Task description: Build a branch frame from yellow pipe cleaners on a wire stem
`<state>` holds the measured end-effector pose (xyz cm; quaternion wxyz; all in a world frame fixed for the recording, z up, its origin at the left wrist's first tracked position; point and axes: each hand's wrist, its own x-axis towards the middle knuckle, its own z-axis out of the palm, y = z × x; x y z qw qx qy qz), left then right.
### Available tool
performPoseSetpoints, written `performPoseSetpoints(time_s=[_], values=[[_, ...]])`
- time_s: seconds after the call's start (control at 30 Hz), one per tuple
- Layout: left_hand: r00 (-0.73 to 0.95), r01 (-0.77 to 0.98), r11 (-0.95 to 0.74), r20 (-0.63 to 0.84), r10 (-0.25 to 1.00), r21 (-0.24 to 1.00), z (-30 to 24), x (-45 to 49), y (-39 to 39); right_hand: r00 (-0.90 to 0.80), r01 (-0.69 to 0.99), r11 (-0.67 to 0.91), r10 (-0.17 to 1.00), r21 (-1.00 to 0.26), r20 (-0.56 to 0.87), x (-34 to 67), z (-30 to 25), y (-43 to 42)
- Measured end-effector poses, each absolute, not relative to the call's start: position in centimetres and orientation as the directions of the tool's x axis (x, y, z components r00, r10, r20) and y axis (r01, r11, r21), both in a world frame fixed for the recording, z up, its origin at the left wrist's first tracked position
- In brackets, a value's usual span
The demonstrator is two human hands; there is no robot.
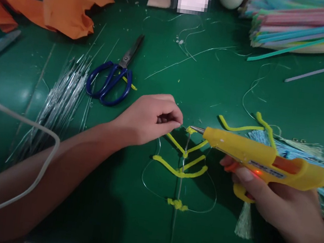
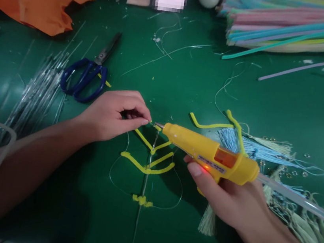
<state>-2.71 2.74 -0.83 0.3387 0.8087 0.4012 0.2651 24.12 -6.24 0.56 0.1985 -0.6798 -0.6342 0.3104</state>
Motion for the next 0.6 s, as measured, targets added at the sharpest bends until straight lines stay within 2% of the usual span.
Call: performPoseSetpoints(time_s=[0.17,0.23,0.3,0.5,0.6], values=[[0.532,0.463,-0.434,0.149,0.834,0.773,-0.8,-2.7,2.7,-0.044,0.396,-0.172,0.978,-0.902,-0.205,24.2,0.4,-5.8],[0.531,0.462,-0.428,0.144,0.835,0.777,-0.7,-2.7,2.7,0.003,0.241,-0.232,0.971,-0.942,-0.239,24.0,0.6,-5.4],[0.531,0.465,-0.423,0.137,0.836,0.778,-0.7,-2.7,2.7,0.032,0.156,-0.304,0.953,-0.940,-0.303,24.0,1.0,-4.9],[0.539,0.469,-0.439,0.145,0.829,0.767,-0.6,-2.7,2.7,-0.109,0.243,-0.419,0.884,-0.875,-0.454,25.3,1.7,-3.0],[0.536,0.472,-0.442,0.149,0.831,0.763,-0.5,-2.7,2.7,-0.066,0.258,-0.432,0.884,-0.864,-0.462,25.9,1.5,-2.4]])
